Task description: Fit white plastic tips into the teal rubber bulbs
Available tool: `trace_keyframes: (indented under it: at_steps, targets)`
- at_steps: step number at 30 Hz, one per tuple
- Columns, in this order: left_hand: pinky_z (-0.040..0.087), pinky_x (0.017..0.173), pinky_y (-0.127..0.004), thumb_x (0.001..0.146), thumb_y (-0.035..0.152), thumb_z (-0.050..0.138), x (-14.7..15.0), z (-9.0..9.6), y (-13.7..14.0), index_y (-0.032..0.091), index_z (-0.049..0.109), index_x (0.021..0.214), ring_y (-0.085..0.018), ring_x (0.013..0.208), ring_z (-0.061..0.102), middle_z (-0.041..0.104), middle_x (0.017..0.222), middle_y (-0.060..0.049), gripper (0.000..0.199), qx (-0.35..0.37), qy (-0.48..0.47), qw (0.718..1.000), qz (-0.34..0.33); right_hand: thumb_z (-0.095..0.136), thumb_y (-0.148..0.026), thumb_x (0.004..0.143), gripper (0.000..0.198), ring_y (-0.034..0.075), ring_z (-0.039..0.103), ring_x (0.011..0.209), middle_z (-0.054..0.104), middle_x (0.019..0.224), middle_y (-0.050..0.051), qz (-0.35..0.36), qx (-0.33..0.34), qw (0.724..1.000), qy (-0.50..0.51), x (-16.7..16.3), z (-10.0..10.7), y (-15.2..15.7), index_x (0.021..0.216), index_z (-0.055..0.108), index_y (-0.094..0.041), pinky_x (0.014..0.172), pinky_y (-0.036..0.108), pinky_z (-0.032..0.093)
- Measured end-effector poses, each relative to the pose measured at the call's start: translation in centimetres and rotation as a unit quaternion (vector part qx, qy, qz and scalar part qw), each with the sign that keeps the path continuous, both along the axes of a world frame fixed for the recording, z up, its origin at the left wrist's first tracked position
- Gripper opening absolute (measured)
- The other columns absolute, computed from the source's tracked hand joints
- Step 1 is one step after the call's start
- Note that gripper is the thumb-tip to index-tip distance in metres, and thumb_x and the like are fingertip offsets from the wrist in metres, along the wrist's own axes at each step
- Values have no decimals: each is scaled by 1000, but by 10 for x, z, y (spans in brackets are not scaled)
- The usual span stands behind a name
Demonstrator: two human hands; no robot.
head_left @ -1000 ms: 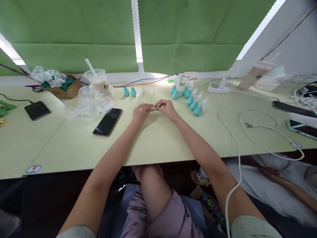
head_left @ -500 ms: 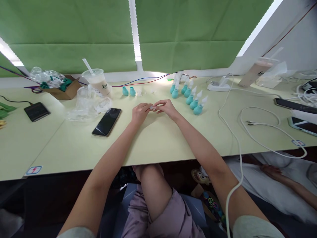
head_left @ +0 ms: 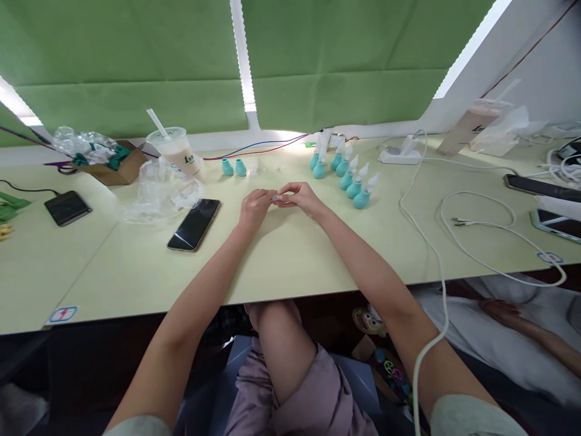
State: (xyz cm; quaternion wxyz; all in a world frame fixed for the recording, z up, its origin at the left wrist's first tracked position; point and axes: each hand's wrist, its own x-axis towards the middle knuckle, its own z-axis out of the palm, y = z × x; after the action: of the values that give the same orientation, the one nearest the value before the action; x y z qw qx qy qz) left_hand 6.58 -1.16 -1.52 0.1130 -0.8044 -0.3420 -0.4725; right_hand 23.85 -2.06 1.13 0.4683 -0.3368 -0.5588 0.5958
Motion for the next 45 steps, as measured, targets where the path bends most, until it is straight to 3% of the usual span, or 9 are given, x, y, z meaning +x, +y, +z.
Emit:
trace_keyframes:
  at_steps: [8, 21, 24, 27, 33, 38, 45]
  targets:
    - [39, 58, -23, 90, 31, 50, 2, -2, 5, 19, 71, 84, -11, 64, 55, 65, 69, -3, 25, -13, -16, 999, 25, 83, -34, 54, 40, 15, 69, 76, 71, 80, -1, 9, 1, 1000, 16, 4, 1, 2, 91, 71, -21, 84, 35, 55]
    - [36, 57, -22, 91, 27, 47, 0, 1, 2, 20, 72, 84, -11, 66, 56, 66, 70, -3, 27, -16, 37, 998, 57, 84, -32, 54, 42, 18, 70, 83, 73, 84, 4, -6, -37, 999, -12, 4, 3, 1, 92, 72, -19, 82, 33, 56]
    - [36, 56, -22, 90, 28, 49, 0, 2, 2, 20, 72, 85, -11, 66, 56, 66, 69, -3, 26, -26, 29, 997, 66, 82, -37, 56, 41, 17, 69, 78, 71, 94, 4, -53, 11, 998, -42, 1, 4, 1, 92, 72, -21, 75, 32, 58]
    - [35, 54, -23, 89, 29, 51, 1, 2, 1, 20, 73, 84, -12, 64, 57, 66, 69, -3, 24, -38, 15, 996, 73, 80, -43, 57, 32, 14, 67, 72, 65, 110, 4, -98, 104, 986, -85, -2, 5, 1, 80, 73, -21, 65, 28, 57]
    - [35, 54, -23, 86, 28, 57, 2, 3, 0, 22, 73, 86, -11, 61, 56, 69, 71, -2, 18, -78, -8, 994, 72, 72, -43, 68, 21, 15, 64, 79, 66, 98, 4, -168, 270, 934, -166, -5, 5, -1, 71, 73, -22, 62, 25, 52]
    - [37, 55, -23, 85, 30, 58, 1, 3, 1, 22, 73, 89, -11, 61, 57, 70, 75, -3, 18, -92, -18, 993, 73, 65, -38, 76, 17, 16, 64, 82, 70, 91, 3, -170, 278, 925, -197, -7, 4, -4, 76, 71, -21, 64, 25, 49]
    - [37, 55, -22, 85, 30, 58, 3, 2, 1, 22, 74, 86, -10, 59, 56, 70, 75, -3, 18, -100, -29, 992, 70, 69, -41, 73, 19, 13, 60, 71, 68, 90, 1, -218, 257, 915, -222, -9, 2, -3, 79, 71, -23, 64, 25, 44]
